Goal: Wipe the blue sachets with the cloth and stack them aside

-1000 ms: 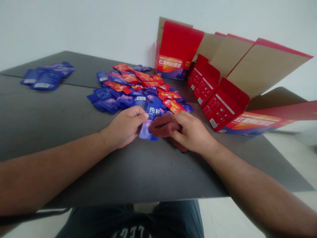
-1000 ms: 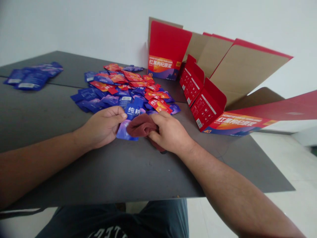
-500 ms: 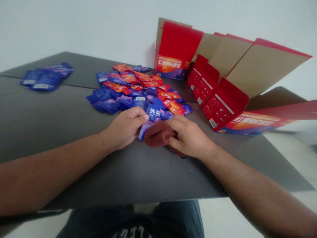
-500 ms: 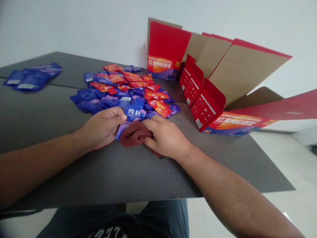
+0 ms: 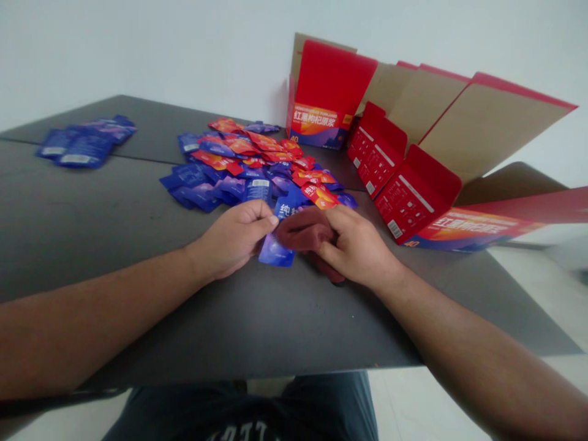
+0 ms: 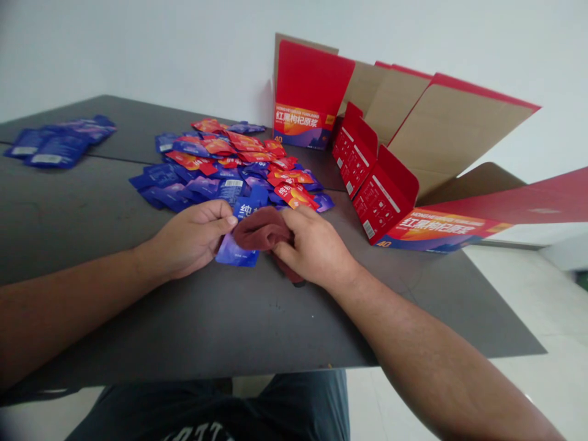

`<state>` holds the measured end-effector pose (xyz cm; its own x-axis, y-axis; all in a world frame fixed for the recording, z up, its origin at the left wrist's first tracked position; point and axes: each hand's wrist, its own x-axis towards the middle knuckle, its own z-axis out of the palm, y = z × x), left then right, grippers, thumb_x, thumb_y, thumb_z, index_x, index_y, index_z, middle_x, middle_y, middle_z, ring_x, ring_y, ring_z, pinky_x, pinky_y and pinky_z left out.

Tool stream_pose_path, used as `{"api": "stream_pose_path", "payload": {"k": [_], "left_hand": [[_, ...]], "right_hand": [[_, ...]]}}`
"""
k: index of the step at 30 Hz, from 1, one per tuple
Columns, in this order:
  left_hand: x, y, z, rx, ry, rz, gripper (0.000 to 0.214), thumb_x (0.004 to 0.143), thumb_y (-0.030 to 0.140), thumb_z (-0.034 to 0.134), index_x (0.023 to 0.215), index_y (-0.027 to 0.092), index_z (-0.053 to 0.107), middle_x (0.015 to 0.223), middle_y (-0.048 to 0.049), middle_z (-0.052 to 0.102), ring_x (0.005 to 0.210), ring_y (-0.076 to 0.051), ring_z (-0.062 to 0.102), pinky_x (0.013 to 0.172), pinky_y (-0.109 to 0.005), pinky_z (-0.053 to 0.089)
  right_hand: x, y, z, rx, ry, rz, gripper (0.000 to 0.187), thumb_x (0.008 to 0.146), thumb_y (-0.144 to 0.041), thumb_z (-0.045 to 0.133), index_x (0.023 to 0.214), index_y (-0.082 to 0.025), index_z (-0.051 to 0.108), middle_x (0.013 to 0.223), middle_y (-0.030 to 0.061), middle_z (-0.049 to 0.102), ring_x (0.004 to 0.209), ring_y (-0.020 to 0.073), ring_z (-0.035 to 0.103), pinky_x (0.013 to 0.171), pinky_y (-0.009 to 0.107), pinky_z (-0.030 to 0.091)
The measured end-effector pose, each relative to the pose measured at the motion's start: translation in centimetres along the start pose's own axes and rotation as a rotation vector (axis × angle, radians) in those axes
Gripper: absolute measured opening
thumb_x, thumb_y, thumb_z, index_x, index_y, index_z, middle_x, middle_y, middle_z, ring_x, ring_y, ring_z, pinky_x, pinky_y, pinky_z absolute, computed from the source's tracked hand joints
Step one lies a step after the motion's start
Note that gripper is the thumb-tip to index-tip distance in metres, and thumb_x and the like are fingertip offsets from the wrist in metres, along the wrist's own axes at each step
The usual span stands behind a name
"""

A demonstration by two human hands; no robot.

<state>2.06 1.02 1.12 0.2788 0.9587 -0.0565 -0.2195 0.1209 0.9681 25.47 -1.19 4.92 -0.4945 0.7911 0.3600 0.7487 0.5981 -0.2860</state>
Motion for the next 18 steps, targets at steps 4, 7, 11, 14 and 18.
{"api": "stream_pose_path", "payload": {"k": [4, 7, 11, 14, 18], "left_hand": [[0.1, -0.5, -0.3, 0.037, -0.013, 0.039, 0.022, 0.081, 0.024, 0.076, 0.077, 0.019, 0.055, 0.065, 0.0014, 0.056, 0.056, -0.011, 0.053, 0.054, -0.023, 0.042], [0.2, -0.6, -0.4, 0.028, -0.009, 0.037, 0.023, 0.081, 0.025, 0.076, 0.077, 0.020, 0.054, 0.065, 0.0021, 0.054, 0.054, -0.011, 0.051, 0.053, -0.023, 0.041], [0.1, -0.6, -0.6, 0.100, -0.006, 0.065, 0.022, 0.083, 0.027, 0.076, 0.075, 0.019, 0.056, 0.064, 0.0019, 0.053, 0.054, -0.011, 0.047, 0.052, -0.023, 0.038], [0.1, -0.6, -0.5, 0.124, 0.020, 0.096, 0.019, 0.082, 0.025, 0.077, 0.076, 0.020, 0.059, 0.063, 0.0016, 0.054, 0.055, -0.011, 0.047, 0.052, -0.023, 0.038], [0.1, -0.6, -0.5, 0.127, 0.027, 0.100, 0.019, 0.080, 0.024, 0.077, 0.076, 0.020, 0.059, 0.065, 0.0008, 0.057, 0.056, -0.012, 0.050, 0.053, -0.024, 0.039]], "right_hand": [[-0.2, -0.4, 0.0, 0.008, -0.082, -0.055, 0.007, 0.087, -0.023, 0.065, 0.093, -0.021, 0.062, 0.093, 0.0051, 0.065, 0.089, 0.0224, 0.060, 0.077, 0.034, 0.045], [-0.2, -0.6, 0.0, -0.014, 0.017, 0.045, 0.008, 0.088, -0.025, 0.066, 0.094, -0.021, 0.063, 0.092, 0.0056, 0.065, 0.089, 0.0228, 0.060, 0.076, 0.034, 0.044], [-0.2, -1.0, 0.0, 0.004, -0.101, -0.067, 0.009, 0.085, -0.021, 0.064, 0.094, -0.022, 0.062, 0.096, 0.0056, 0.064, 0.091, 0.0224, 0.060, 0.078, 0.034, 0.045], [-0.2, -1.2, 0.0, -0.018, -0.058, -0.017, 0.008, 0.087, -0.023, 0.065, 0.093, -0.022, 0.060, 0.095, 0.0052, 0.063, 0.090, 0.0223, 0.059, 0.076, 0.034, 0.045], [-0.2, -1.2, 0.1, -0.007, -0.010, 0.006, 0.007, 0.086, -0.023, 0.065, 0.089, -0.022, 0.059, 0.091, 0.0041, 0.062, 0.087, 0.0214, 0.058, 0.074, 0.033, 0.045]]}}
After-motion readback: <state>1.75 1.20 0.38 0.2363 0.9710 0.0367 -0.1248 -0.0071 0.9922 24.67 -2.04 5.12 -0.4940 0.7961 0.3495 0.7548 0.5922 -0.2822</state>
